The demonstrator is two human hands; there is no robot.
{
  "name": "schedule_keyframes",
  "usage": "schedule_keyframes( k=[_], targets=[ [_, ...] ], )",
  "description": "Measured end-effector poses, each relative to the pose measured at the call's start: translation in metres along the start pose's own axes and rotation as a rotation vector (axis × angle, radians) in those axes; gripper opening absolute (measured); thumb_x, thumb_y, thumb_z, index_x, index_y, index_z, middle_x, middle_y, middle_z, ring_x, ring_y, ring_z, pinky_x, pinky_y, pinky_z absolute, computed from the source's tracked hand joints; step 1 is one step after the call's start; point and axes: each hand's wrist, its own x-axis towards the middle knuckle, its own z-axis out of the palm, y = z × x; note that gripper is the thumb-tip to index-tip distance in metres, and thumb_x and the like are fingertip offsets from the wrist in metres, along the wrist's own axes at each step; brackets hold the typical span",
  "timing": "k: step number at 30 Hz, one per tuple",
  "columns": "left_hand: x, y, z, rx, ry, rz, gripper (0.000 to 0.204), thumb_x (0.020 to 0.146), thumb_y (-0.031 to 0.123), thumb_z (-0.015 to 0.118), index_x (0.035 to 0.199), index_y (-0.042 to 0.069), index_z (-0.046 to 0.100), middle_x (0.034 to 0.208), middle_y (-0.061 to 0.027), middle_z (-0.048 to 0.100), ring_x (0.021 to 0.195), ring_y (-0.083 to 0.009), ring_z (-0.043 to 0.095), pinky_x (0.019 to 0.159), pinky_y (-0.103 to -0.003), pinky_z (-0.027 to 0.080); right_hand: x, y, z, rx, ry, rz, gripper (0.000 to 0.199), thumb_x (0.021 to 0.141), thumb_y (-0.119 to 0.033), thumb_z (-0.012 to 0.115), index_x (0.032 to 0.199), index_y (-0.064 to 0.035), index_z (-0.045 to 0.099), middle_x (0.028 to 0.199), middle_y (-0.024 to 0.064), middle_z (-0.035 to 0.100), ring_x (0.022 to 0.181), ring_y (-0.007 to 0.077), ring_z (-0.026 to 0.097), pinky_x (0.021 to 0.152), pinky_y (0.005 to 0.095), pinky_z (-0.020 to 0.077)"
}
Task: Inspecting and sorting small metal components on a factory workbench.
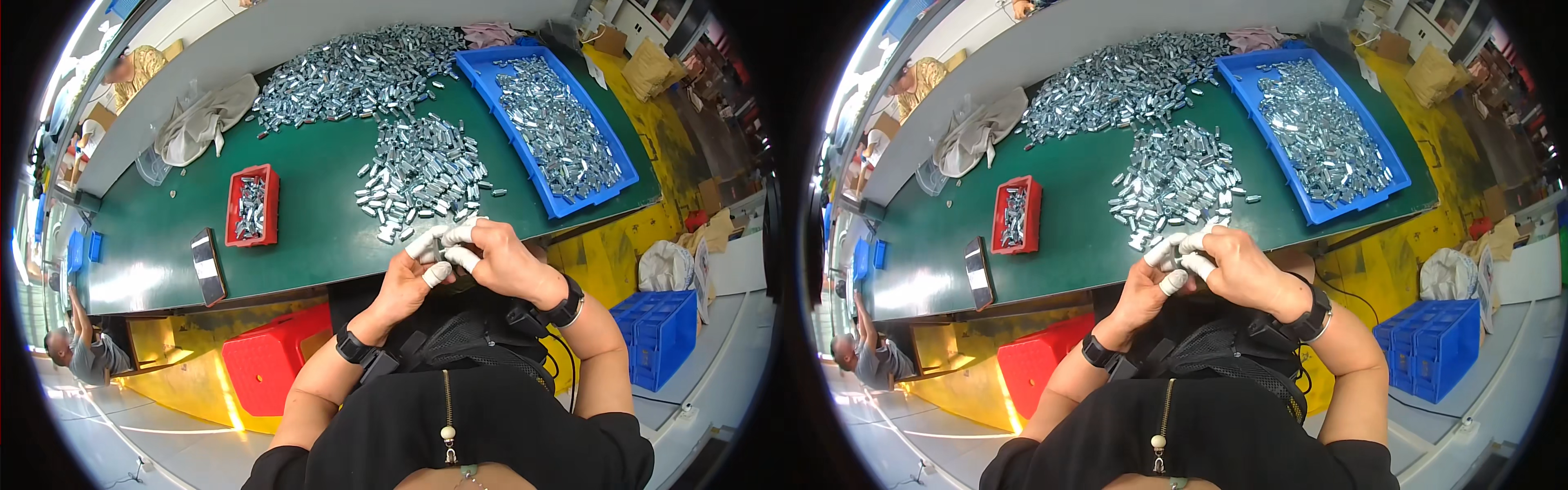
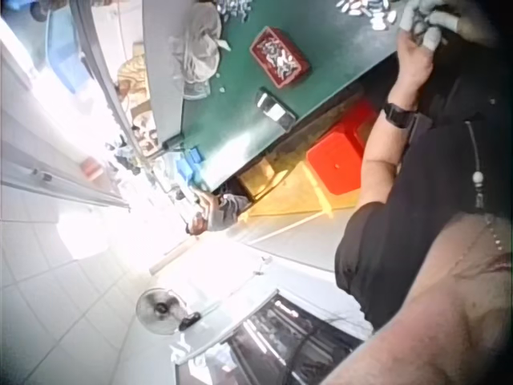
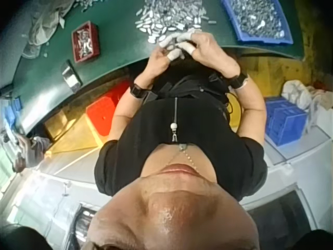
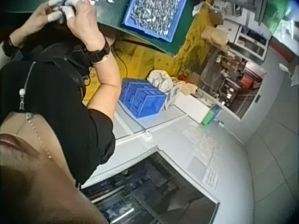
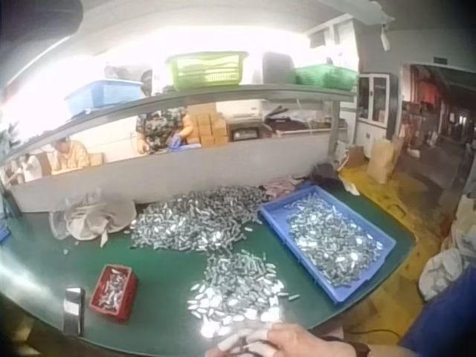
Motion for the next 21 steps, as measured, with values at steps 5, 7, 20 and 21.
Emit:
schedule_keyframes(
  k=[5,7,20,21],
  targets=[
    [-0.005,0.001,0.0,0.032,0.021,0.067,0.053,0.084,-0.004,0.057,0.133,0.003,0.038,0.106,-0.0065,0.058,0.089,-0.0118,0.057,0.08,-0.027,0.048,-0.002,0.001,0.016,0.016,0.134,-0.015,0.012,0.076,-0.004,0.06,0.088,-0.001,0.06,0.072,0.0156,0.058,0.067,0.0343,0.057,0.06,0.0411,0.0456],
    [-0.004,-0.001,-0.004,0.257,0.032,0.156,0.054,0.084,-0.005,0.056,0.134,0.002,0.037,0.11,-0.0066,0.057,0.094,-0.0122,0.056,0.083,-0.027,0.047,0.0,0.003,0.019,-0.018,0.154,-0.039,0.012,0.076,-0.004,0.06,0.088,-0.001,0.06,0.072,0.0154,0.058,0.066,0.0343,0.057,0.06,0.0411,0.0455],
    [-0.005,0.007,-0.005,0.177,0.035,0.189,0.055,0.083,-0.007,0.057,0.134,0.002,0.037,0.117,-0.0084,0.055,0.103,-0.0136,0.054,0.089,-0.028,0.044,0.007,-0.004,0.025,0.332,0.136,0.155,0.01,0.086,-0.009,0.057,0.092,-0.0007,0.059,0.077,0.0132,0.062,0.068,0.0204,0.061,0.061,0.0287,0.0465],
    [-0.005,0.007,-0.006,0.178,0.035,0.189,0.055,0.083,-0.007,0.057,0.134,0.002,0.037,0.117,-0.0084,0.055,0.103,-0.0136,0.054,0.089,-0.028,0.044,0.005,-0.003,0.027,0.373,0.124,0.129,0.011,0.086,-0.01,0.057,0.092,-0.0003,0.059,0.075,0.0131,0.062,0.066,0.0209,0.061,0.06,0.0292,0.0462]
  ],
)
